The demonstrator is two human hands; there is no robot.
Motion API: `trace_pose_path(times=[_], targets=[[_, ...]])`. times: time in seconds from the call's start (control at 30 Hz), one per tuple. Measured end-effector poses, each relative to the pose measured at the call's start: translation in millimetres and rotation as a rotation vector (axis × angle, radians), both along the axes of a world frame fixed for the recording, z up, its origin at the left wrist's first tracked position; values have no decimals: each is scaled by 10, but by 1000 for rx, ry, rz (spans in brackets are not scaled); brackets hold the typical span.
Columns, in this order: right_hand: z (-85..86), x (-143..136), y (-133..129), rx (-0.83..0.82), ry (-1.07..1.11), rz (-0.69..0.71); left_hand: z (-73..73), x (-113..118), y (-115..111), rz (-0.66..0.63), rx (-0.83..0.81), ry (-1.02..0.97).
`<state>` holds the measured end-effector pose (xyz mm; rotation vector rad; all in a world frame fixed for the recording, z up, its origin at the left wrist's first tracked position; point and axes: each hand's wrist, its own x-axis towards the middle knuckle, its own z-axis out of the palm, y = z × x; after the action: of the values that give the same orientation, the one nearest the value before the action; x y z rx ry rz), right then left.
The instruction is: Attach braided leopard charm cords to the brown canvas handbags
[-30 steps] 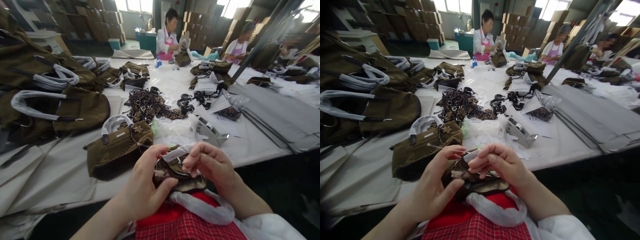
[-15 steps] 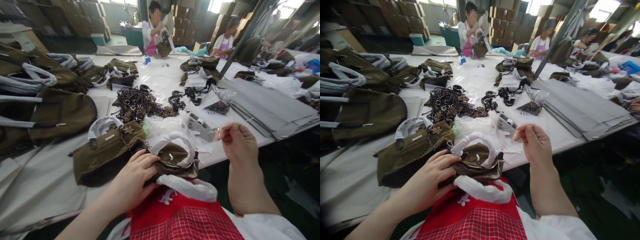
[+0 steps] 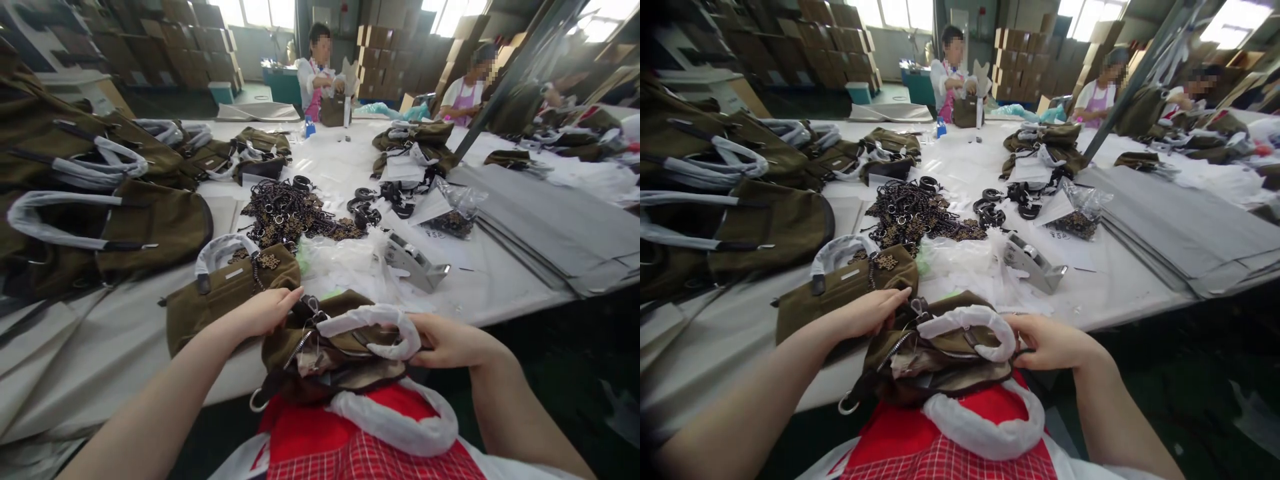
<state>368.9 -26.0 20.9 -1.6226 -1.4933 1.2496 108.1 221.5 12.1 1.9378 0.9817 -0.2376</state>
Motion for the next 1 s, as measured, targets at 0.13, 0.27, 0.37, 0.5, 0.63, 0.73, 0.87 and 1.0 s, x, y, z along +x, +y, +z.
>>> trace_pose_path(times=[0.13, 0.27, 0.37, 0.5, 0.63, 0.73, 0.87, 1.0], targets=[[-71, -136, 40, 15, -40, 164, -122, 298, -103, 45, -235, -34], [-179, -234, 206, 29, 24, 95, -198, 462, -146, 243, -437, -277], [-189, -220, 368, 37, 76, -88, -68, 381, -57, 396, -440, -499], [-115, -232, 635, 58, 196, -296, 390, -22, 32, 646, -305, -1008], [-5, -339, 898, 58, 266, -304, 790, -448, -151, 512, 3, -1178], [121, -428, 1045, 63, 266, -288, 879, -508, -333, 96, 8, -932], [310, -506, 1188, 97, 213, -266, 872, -325, -442, -505, 13, -530], [397, -534, 1317, 128, 196, -249, 766, -192, -649, -741, 215, -295]])
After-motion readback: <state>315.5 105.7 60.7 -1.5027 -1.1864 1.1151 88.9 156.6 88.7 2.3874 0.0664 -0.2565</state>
